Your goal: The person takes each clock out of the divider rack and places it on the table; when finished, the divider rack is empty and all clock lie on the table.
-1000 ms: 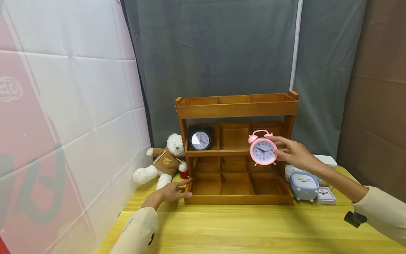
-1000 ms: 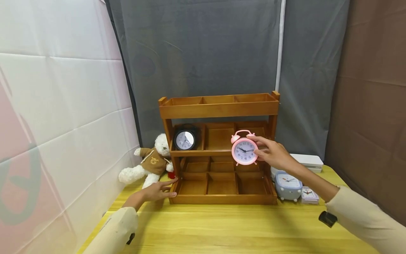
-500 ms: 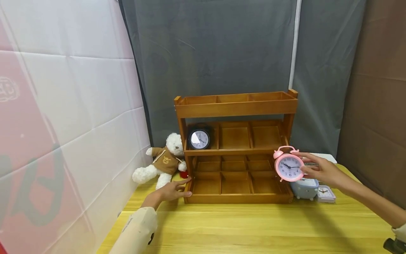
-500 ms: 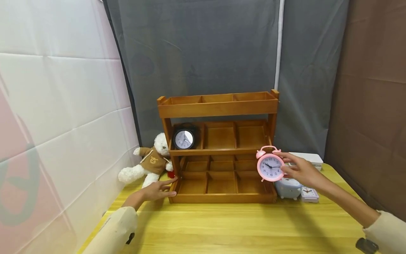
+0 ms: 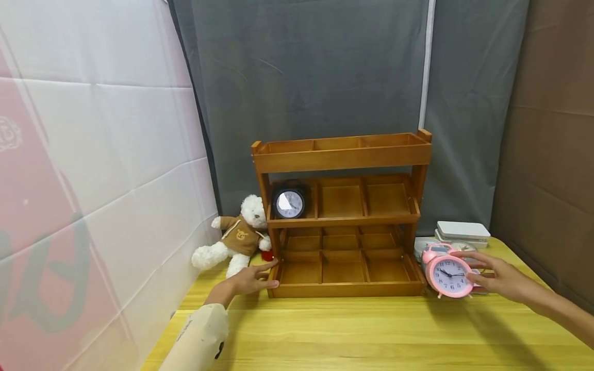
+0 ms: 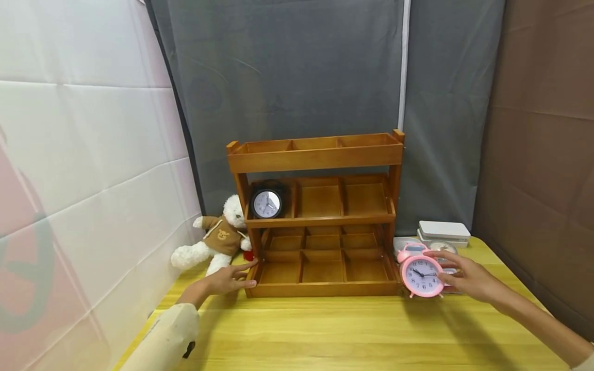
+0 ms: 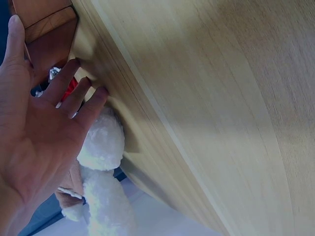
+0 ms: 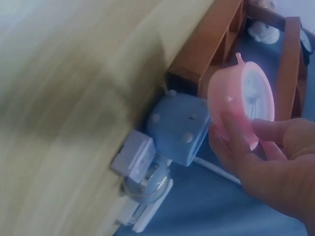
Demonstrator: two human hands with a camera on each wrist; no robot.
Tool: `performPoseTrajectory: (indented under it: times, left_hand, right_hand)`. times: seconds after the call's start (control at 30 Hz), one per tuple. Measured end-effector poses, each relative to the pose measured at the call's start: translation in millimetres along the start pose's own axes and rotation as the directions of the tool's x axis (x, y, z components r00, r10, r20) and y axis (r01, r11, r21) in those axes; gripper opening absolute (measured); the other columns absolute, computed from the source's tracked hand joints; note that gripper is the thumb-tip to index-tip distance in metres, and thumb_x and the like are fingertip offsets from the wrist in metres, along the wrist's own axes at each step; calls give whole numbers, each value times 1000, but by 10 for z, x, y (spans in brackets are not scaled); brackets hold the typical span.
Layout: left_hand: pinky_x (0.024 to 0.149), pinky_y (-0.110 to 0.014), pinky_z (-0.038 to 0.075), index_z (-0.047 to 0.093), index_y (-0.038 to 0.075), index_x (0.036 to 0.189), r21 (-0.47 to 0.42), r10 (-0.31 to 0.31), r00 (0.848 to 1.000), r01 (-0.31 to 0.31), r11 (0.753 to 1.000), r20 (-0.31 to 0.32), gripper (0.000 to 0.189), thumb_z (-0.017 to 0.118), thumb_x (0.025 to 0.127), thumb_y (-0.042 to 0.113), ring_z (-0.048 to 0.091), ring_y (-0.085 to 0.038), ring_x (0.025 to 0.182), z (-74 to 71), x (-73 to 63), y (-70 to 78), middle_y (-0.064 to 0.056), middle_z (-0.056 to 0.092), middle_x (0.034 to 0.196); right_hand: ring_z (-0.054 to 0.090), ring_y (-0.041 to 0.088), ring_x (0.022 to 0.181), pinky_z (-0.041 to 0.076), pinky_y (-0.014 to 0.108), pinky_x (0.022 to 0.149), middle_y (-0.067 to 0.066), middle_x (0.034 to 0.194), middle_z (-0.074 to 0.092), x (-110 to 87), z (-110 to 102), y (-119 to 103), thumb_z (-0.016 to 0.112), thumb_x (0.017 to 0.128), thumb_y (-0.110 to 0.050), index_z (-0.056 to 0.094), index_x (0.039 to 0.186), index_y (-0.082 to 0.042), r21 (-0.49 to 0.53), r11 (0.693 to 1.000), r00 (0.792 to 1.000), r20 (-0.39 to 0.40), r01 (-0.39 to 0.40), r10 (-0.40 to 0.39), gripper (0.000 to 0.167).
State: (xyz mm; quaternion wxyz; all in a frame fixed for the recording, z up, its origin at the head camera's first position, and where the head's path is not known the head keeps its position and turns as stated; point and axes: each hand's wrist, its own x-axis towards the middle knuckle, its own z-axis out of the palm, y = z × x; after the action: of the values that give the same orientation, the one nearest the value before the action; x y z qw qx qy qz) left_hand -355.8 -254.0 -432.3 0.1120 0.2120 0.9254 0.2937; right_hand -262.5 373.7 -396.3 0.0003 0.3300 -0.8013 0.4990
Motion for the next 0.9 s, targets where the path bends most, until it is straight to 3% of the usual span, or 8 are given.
performPoseTrajectory:
  times: [0.17,0.43,0.7,0.77,0.9]
  left_hand:
    - [109,-59,45,35,12,163,2,-6,1000,6,1000,-5,78,70,100,42,56,-43,134,0,-23,7,-24,45,157]
    - [109,-60,44,36,14,163,-1,-22,1000,22,1000,-10,78,70,99,43,58,-43,133,30,-62,-15,-27,51,152]
    - [110,-61,42,34,13,163,-29,-27,1000,27,999,-3,78,70,100,41,56,-45,134,34,-96,-10,-31,52,148]
    - [110,-61,42,35,13,163,-31,-31,999,31,999,-4,78,70,100,41,56,-45,134,33,-98,-12,-31,52,148]
    - [110,-62,42,35,13,163,-38,-35,999,34,999,-4,78,70,100,41,55,-45,134,31,-95,-16,-32,52,147]
  right_hand:
    - [56,-10,114,63,36,76,-35,134,49,-149,-31,141,52,103,13,55,150,-30,114,993,994,107,-20,7,64]
    - [53,-13,112,63,40,75,-42,131,47,-429,-16,357,53,102,13,59,143,-40,227,967,984,157,-116,81,68]
    - [53,-14,108,63,38,74,-45,127,45,-663,-57,521,54,102,10,61,139,-46,205,963,979,140,-172,145,67]
    - [54,-13,106,63,36,74,-44,125,46,-707,-76,559,53,103,10,62,136,-49,214,956,975,142,-198,170,69]
    - [60,-5,101,63,33,75,-23,121,55,-765,-126,610,49,104,10,61,133,-57,251,934,962,168,-253,215,74]
